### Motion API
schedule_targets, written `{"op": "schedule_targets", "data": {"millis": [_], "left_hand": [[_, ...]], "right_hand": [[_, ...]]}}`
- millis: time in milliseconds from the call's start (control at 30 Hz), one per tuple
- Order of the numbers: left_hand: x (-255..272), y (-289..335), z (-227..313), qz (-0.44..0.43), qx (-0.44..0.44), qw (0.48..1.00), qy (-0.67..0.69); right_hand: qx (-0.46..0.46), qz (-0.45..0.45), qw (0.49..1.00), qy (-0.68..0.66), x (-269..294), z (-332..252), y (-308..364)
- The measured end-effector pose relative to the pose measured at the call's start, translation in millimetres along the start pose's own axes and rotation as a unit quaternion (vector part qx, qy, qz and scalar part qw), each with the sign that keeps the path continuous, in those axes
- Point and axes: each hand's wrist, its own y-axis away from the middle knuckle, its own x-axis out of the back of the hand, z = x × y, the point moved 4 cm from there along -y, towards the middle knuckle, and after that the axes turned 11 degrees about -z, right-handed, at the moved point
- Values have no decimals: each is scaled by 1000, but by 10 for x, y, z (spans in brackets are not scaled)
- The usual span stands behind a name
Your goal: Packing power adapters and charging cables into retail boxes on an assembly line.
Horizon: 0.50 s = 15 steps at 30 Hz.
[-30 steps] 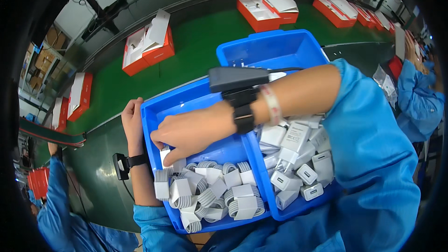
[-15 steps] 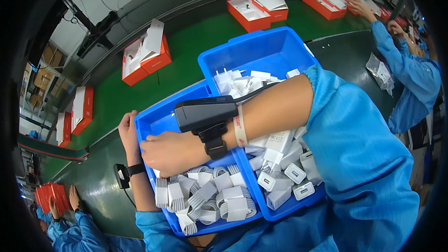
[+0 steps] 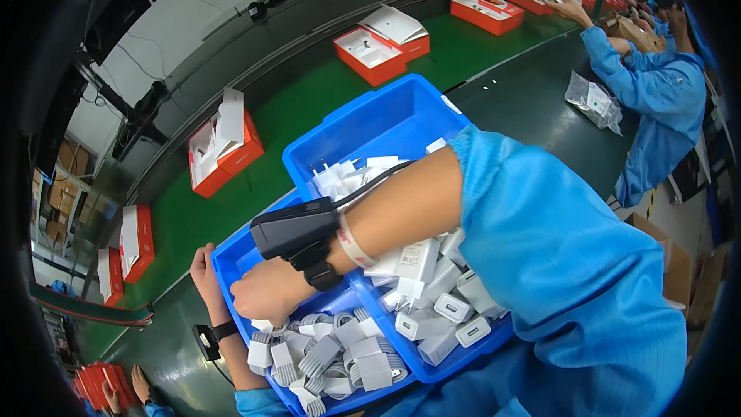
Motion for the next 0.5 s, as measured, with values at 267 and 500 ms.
{"op": "schedule_targets", "data": {"millis": [267, 500], "left_hand": [[13, 96, 90, 10, 10, 1000, 24], [-28, 55, 40, 3, 16, 999, 38]], "right_hand": [[-10, 57, 988, 140, 1373, 655, 707], [-460, -55, 854, 235, 2179, 2485, 2730]]}}
